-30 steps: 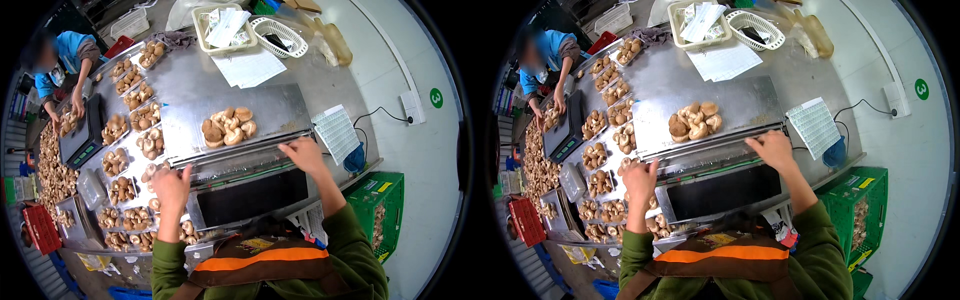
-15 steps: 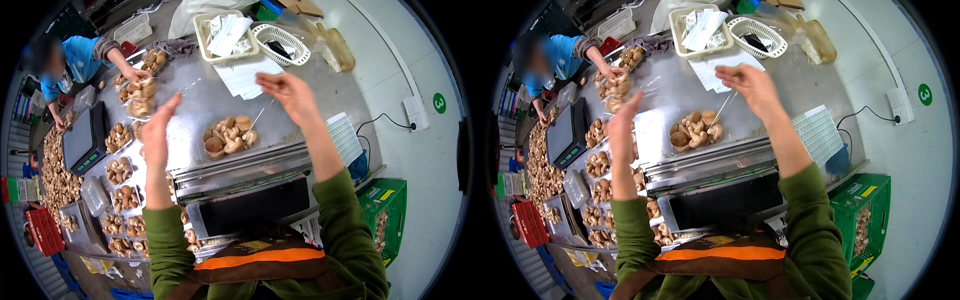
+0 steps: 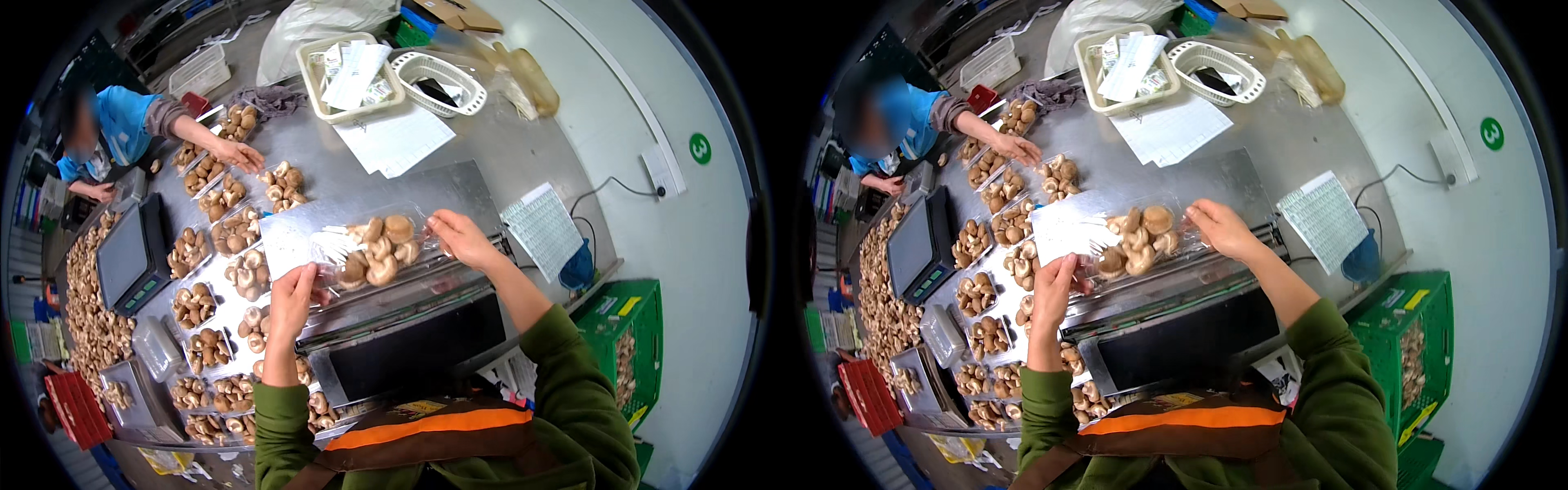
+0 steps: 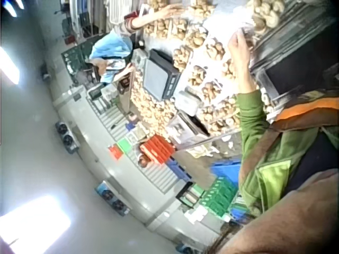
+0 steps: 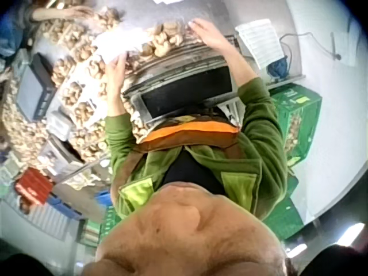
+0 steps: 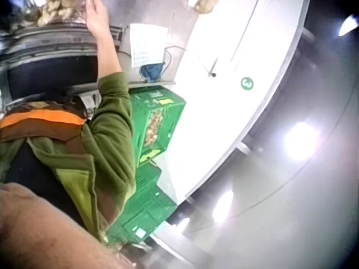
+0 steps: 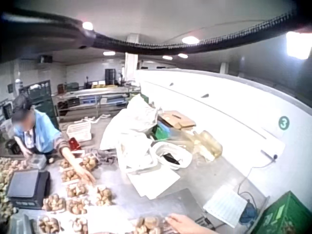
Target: The person packs mushrooms into plastic trays using a heat sealing machine, applies labels to the trays, and places them into a green crate, then carries the crate through the warehouse.
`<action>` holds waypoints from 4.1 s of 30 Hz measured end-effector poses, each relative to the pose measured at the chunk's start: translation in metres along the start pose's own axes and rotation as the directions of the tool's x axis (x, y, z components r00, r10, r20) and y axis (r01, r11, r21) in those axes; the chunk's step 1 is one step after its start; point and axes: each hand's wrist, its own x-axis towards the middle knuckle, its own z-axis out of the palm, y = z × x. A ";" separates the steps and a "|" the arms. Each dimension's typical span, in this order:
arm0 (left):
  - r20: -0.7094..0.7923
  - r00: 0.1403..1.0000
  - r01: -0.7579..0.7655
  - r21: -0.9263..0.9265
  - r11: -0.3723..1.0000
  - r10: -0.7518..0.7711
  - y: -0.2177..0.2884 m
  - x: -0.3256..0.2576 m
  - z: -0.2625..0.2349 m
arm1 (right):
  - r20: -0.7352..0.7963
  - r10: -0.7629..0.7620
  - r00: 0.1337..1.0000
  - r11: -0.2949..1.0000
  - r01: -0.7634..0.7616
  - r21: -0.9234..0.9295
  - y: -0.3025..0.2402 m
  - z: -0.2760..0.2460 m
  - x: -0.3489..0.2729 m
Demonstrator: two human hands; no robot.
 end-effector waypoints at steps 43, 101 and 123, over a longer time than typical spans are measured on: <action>0.946 -0.129 0.440 0.323 0.838 -0.297 0.027 -0.220 0.565 | -0.789 -0.003 0.615 0.991 0.105 0.078 0.118 -0.194 -0.590; -0.036 0.984 0.160 -0.232 0.960 -0.172 -0.029 0.290 -0.095 | 0.045 0.179 0.983 0.973 -0.184 0.137 -0.027 0.032 0.343; -0.159 0.946 -0.115 0.648 0.752 0.282 0.002 -0.038 -0.009 | -0.195 -0.127 0.973 0.701 -0.051 -0.711 -0.001 -0.004 -0.068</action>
